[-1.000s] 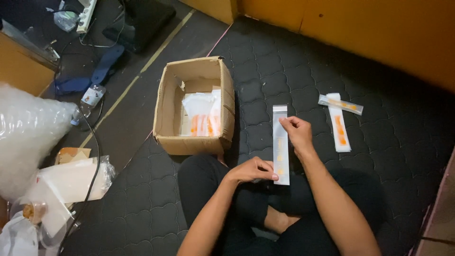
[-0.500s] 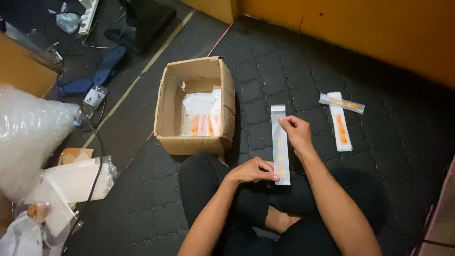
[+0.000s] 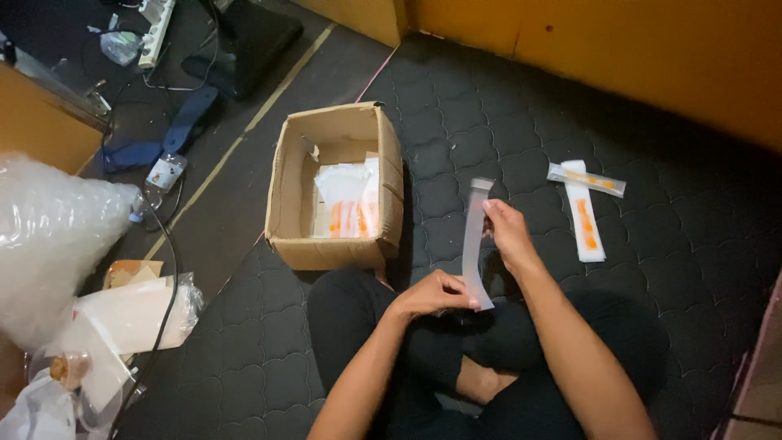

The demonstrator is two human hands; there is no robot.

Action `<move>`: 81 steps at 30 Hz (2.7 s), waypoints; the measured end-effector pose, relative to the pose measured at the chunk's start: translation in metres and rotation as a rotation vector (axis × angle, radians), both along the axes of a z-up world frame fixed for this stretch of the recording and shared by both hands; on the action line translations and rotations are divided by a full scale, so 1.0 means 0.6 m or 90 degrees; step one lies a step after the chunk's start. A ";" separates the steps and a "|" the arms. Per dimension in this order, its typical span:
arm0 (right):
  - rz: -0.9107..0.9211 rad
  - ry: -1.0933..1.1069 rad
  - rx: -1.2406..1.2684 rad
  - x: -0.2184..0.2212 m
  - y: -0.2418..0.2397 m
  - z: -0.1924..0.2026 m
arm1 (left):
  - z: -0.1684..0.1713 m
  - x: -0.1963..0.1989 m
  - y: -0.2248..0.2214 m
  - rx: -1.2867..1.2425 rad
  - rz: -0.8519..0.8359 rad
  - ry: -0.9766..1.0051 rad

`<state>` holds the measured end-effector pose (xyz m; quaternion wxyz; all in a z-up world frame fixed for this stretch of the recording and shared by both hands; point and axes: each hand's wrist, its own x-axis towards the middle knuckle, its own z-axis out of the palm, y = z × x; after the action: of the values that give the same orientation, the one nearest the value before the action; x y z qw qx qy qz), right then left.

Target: The person sits on a mat and repeatedly peels the backing off long, narrow sticker strips with orange markings. They handle each strip individually, peel the backing, and place the finished strips into a nearby cardboard box.

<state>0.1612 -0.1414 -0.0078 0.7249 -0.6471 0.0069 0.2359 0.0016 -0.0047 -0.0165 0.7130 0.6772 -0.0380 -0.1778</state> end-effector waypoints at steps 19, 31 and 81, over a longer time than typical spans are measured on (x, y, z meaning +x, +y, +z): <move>0.136 0.314 0.395 0.005 -0.009 -0.041 | -0.022 0.145 -0.018 -0.048 0.357 0.104; 0.180 0.157 0.242 0.004 -0.010 -0.033 | -0.020 0.203 -0.008 -0.350 0.364 0.122; 0.222 0.201 0.052 -0.201 -0.067 -0.083 | -0.029 0.238 0.063 0.022 0.545 -0.017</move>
<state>0.0405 -0.1814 -0.0579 0.6886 -0.5639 -0.0009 0.4559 0.1445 0.0331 -0.0338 0.7104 0.6460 0.2404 0.1424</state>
